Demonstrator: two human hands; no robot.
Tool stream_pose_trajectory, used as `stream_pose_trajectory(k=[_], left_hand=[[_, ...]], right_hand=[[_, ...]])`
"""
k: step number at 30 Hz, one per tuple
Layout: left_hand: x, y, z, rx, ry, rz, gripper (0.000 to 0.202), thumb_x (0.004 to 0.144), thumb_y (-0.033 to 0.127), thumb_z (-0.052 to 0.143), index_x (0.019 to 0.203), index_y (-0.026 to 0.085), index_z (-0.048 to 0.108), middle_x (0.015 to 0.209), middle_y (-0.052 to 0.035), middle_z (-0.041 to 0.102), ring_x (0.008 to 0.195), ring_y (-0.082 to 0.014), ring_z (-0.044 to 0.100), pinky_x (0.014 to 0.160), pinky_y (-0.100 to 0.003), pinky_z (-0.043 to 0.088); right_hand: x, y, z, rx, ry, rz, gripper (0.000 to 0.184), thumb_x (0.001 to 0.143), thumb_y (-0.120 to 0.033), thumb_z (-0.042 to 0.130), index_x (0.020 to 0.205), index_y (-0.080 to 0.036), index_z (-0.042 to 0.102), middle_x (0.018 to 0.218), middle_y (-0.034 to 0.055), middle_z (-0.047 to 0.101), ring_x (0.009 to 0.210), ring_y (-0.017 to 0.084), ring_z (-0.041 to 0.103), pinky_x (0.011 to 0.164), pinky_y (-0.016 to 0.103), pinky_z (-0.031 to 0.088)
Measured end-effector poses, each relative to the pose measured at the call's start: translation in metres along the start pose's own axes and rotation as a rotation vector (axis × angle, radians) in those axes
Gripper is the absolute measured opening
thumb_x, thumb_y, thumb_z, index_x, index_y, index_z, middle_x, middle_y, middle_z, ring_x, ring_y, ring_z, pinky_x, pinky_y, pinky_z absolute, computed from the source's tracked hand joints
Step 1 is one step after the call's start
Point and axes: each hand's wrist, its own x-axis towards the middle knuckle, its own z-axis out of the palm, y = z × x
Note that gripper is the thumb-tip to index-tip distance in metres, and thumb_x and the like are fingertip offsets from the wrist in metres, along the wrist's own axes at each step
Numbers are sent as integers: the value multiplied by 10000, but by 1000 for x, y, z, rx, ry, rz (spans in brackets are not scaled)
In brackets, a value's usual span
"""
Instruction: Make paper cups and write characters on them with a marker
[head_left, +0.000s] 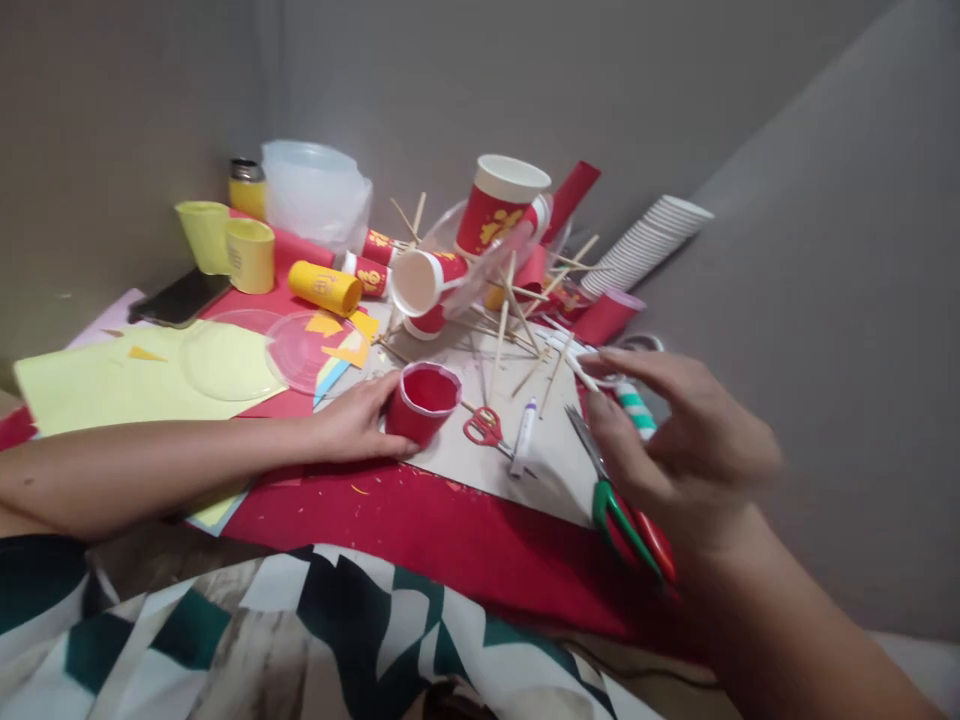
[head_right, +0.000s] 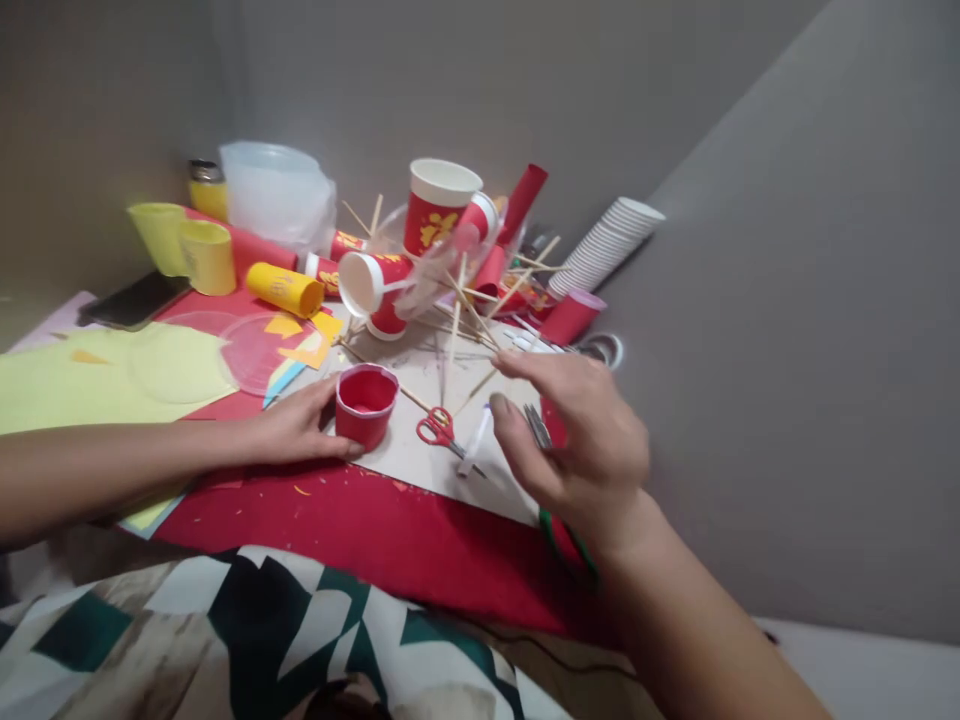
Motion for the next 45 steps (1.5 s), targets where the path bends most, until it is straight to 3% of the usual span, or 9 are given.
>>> stream_pose_trajectory(k=[1, 4, 9, 15, 25, 31, 34, 38, 45], left_hand=[[1, 1, 0, 14, 0, -1, 703, 753, 397, 796, 1362, 172, 526, 1368, -163, 659, 1227, -320, 644, 1057, -493, 513], [3, 2, 0, 80, -6, -11, 690, 763, 430, 779, 1355, 171, 537, 1349, -168, 665, 1212, -334, 647, 1049, -518, 511], [4, 5, 0, 149, -15, -51, 687, 790, 486, 754, 1368, 179, 546, 1345, -145, 662, 1208, -328, 641, 1049, -499, 519], [4, 9, -2, 167, -9, -94, 619, 820, 490, 734, 1332, 190, 556, 1340, -125, 661, 1203, -299, 636, 1055, -482, 526], [3, 10, -1, 144, 13, -109, 613, 816, 485, 743, 1334, 216, 555, 1343, -110, 674, 1208, -292, 659, 1058, -479, 546], [4, 5, -1, 180, 20, -112, 636, 826, 497, 732, 1366, 220, 543, 1365, -110, 661, 1226, -301, 650, 1080, -485, 538], [5, 2, -2, 193, 25, -114, 670, 820, 511, 729, 1383, 204, 535, 1383, -126, 649, 1244, -313, 640, 1099, -492, 526], [6, 1, -2, 185, 13, -105, 697, 819, 558, 711, 1389, 199, 530, 1377, -132, 649, 1243, -329, 636, 1114, -504, 512], [7, 1, -2, 190, 11, -122, 720, 806, 598, 694, 1372, 183, 533, 1395, -151, 632, 1269, -352, 613, 1136, -539, 485]], right_hand=[[1, 5, 2, -48, 177, 3, 268, 929, -227, 655, 1192, -274, 671, 1123, 110, 765, 1057, 311, 730, 988, 507, 536], [3, 20, 7, -95, 54, 111, 133, 955, -250, 625, 1061, -249, 705, 976, 61, 792, 922, 235, 762, 884, 399, 584], [-3, 42, 14, -106, -88, 171, 149, 936, -282, 616, 986, -201, 730, 887, 68, 801, 793, 217, 758, 743, 350, 585], [-3, 52, 14, -120, -96, 160, 184, 956, -300, 577, 980, -219, 740, 918, 57, 817, 806, 211, 767, 763, 338, 597], [-16, 42, 13, -142, -124, 99, 228, 993, -311, 555, 1029, -185, 743, 974, 63, 826, 851, 225, 782, 789, 364, 591], [-27, 46, -12, -171, -58, 332, 219, 949, -374, 580, 975, -235, 747, 937, 67, 819, 793, 248, 766, 718, 373, 575], [-44, 51, -27, -184, 1, 533, 218, 932, -410, 586, 928, -254, 738, 875, 55, 805, 724, 239, 749, 680, 366, 559], [-83, 51, -33, -278, -59, 711, 311, 922, -487, 585, 1012, -240, 752, 995, 76, 814, 820, 281, 769, 733, 403, 582], [-148, 42, -21, -436, -267, 749, 563, 960, -570, 522, 1336, -180, 674, 1339, 155, 724, 1159, 368, 732, 890, 492, 631]])
